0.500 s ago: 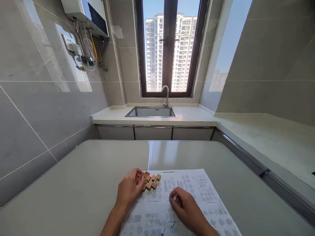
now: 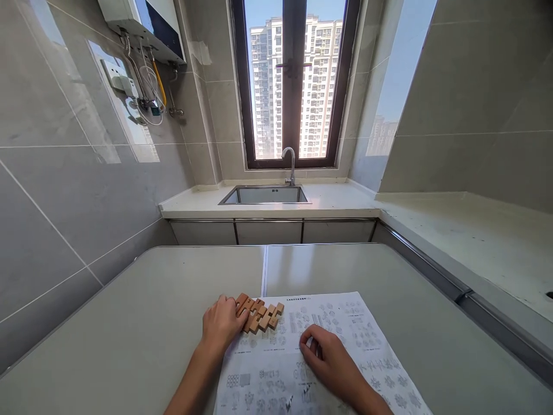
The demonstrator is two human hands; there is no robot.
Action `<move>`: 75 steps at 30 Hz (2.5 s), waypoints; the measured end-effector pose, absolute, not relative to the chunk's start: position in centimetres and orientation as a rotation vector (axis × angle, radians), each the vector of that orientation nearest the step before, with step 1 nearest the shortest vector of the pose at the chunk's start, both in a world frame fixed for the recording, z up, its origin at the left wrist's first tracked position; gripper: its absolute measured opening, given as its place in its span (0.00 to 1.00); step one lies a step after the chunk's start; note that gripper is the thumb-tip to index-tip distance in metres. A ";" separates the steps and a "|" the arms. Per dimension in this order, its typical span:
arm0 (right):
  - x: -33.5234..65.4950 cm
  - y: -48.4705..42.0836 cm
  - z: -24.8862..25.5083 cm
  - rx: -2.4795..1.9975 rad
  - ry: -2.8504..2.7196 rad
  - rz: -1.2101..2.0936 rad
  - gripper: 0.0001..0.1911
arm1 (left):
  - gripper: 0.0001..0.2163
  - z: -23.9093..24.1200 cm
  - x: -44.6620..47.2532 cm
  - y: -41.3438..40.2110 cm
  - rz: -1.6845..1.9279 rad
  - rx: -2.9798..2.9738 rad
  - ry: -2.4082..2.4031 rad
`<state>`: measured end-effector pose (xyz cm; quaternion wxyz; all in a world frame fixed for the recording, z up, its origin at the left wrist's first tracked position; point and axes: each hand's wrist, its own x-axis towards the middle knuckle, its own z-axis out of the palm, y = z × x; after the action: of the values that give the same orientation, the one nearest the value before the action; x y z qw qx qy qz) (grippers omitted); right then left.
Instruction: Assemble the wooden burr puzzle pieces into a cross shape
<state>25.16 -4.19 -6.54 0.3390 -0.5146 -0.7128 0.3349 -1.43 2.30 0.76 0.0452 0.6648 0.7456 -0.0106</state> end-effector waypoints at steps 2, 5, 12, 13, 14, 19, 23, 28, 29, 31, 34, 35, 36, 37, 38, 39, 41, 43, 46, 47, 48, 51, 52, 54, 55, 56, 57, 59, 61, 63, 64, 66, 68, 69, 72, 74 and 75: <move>25.2 -4.2 -6.5 -1.354 -1.858 0.869 0.09 | 0.18 0.8 -1.2 2.9 -0.092 2.048 2.283; 25.2 -4.2 -6.4 -1.365 -1.857 0.879 0.08 | 0.20 0.9 -0.9 3.6 -0.129 2.062 2.269; 25.3 -4.2 -6.2 -1.368 -1.840 0.912 0.07 | 0.11 1.3 -0.1 5.1 -0.146 2.077 2.207; 25.3 -4.2 -6.2 -1.367 -1.840 0.912 0.07 | 0.11 1.3 0.1 5.3 -0.152 2.077 2.203; 25.4 -4.2 -6.2 -1.365 -1.840 0.909 0.07 | 0.11 1.4 0.2 5.5 -0.157 2.078 2.197; 25.3 -4.2 -6.2 -1.338 -1.837 0.877 0.07 | 0.13 1.7 0.5 6.0 -0.178 2.070 2.183; 25.4 -4.2 -6.1 -1.331 -1.829 0.884 0.07 | 0.15 1.8 0.3 6.1 -0.169 2.040 2.212; 25.4 -4.2 -5.9 -1.337 -1.828 0.886 0.07 | 0.17 1.9 -0.3 6.0 -0.152 2.021 2.231; 25.4 -4.2 -5.9 -1.338 -1.830 0.885 0.07 | 0.18 1.9 -0.4 6.0 -0.151 2.021 2.232; 25.4 -4.2 -6.0 -1.339 -1.833 0.887 0.07 | 0.19 1.8 -0.6 6.0 -0.153 2.020 2.233; 25.4 -4.2 -6.0 -1.343 -1.837 0.895 0.07 | 0.17 1.5 -0.6 6.3 -0.168 2.019 2.228; 25.4 -4.2 -5.9 -1.345 -1.836 0.898 0.07 | 0.15 1.5 -0.6 6.4 -0.175 2.021 2.221; 25.4 -4.2 -5.9 -1.348 -1.833 0.900 0.07 | 0.14 1.4 -0.5 6.6 -0.181 2.026 2.213; 25.4 -4.3 -5.9 -1.349 -1.832 0.905 0.07 | 0.13 1.4 -0.5 6.8 -0.188 2.031 2.204; 25.4 -4.3 -5.9 -1.348 -1.829 0.912 0.07 | 0.12 1.4 -0.4 6.9 -0.194 2.036 2.197; 25.4 -4.3 -5.8 -1.347 -1.825 0.918 0.06 | 0.12 1.5 -0.4 7.0 -0.200 2.039 2.192; 25.4 -4.3 -5.8 -1.345 -1.819 0.925 0.06 | 0.13 1.6 -0.3 7.1 -0.207 2.043 2.184; 25.4 -4.4 -5.7 -1.349 -1.822 0.922 0.06 | 0.13 1.7 -0.3 7.2 -0.211 2.046 2.183; 25.4 -4.4 -5.7 -1.357 -1.834 0.915 0.06 | 0.12 1.9 -0.2 7.1 -0.216 2.052 2.181; 25.4 -4.3 -5.7 -1.357 -1.837 0.914 0.06 | 0.11 1.9 -0.2 7.1 -0.218 2.054 2.180; 25.4 -4.3 -5.8 -1.356 -1.839 0.913 0.07 | 0.11 1.9 -0.2 7.0 -0.219 2.057 2.180; 25.4 -4.3 -5.9 -1.350 -1.838 0.910 0.06 | 0.12 1.8 -0.3 7.0 -0.226 2.063 2.185; 25.4 -4.3 -5.9 -1.348 -1.837 0.909 0.06 | 0.13 1.8 -0.4 7.1 -0.228 2.066 2.186; 25.5 -4.2 -5.9 -1.342 -1.839 0.908 0.07 | 0.14 1.8 -0.6 7.1 -0.231 2.074 2.181; 25.5 -4.2 -5.9 -1.341 -1.839 0.908 0.07 | 0.14 1.8 -0.7 7.1 -0.232 2.076 2.177; 25.5 -4.3 -5.9 -1.341 -1.840 0.908 0.07 | 0.14 1.8 -0.8 7.1 -0.232 2.078 2.172; 25.5 -4.3 -5.9 -1.342 -1.839 0.909 0.07 | 0.14 1.9 -0.9 7.1 -0.232 2.078 2.169; 25.5 -4.3 -5.9 -1.342 -1.838 0.911 0.07 | 0.15 1.9 -1.2 7.0 -0.229 2.073 2.173; 25.6 -4.3 -5.9 -1.339 -1.836 0.908 0.07 | 0.17 2.0 -1.4 6.8 -0.219 2.069 2.185; 25.6 -4.4 -5.8 -1.334 -1.836 0.903 0.07 | 0.18 2.1 -1.7 6.6 -0.208 2.060 2.193; 25.6 -4.3 -5.8 -1.333 -1.835 0.900 0.07 | 0.19 2.2 -1.9 6.5 -0.202 2.054 2.194; 25.6 -4.3 -5.8 -1.331 -1.836 0.903 0.07 | 0.19 2.4 -2.1 6.1 -0.193 2.038 2.190; 25.7 -4.3 -5.8 -1.331 -1.838 0.913 0.06 | 0.19 2.6 -2.4 5.7 -0.176 2.025 2.180; 25.7 -4.3 -5.9 -1.331 -1.838 0.919 0.06 | 0.18 2.7 -2.5 5.5 -0.155 2.017 2.165; 25.7 -4.3 -5.9 -1.336 -1.838 0.921 0.06 | 0.15 2.7 -2.8 4.9 -0.097 1.983 2.092; 25.7 -4.3 -5.9 -1.337 -1.839 0.917 0.06 | 0.13 2.7 -3.0 4.5 -0.086 1.968 2.058; 25.7 -4.4 -5.9 -1.337 -1.840 0.915 0.06 | 0.12 2.6 -3.0 4.4 -0.087 1.969 2.054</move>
<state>25.68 -4.35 -5.88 0.3382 -0.5131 -0.7063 0.3514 -3.05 4.38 2.63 0.1471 0.6842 0.7137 -0.0304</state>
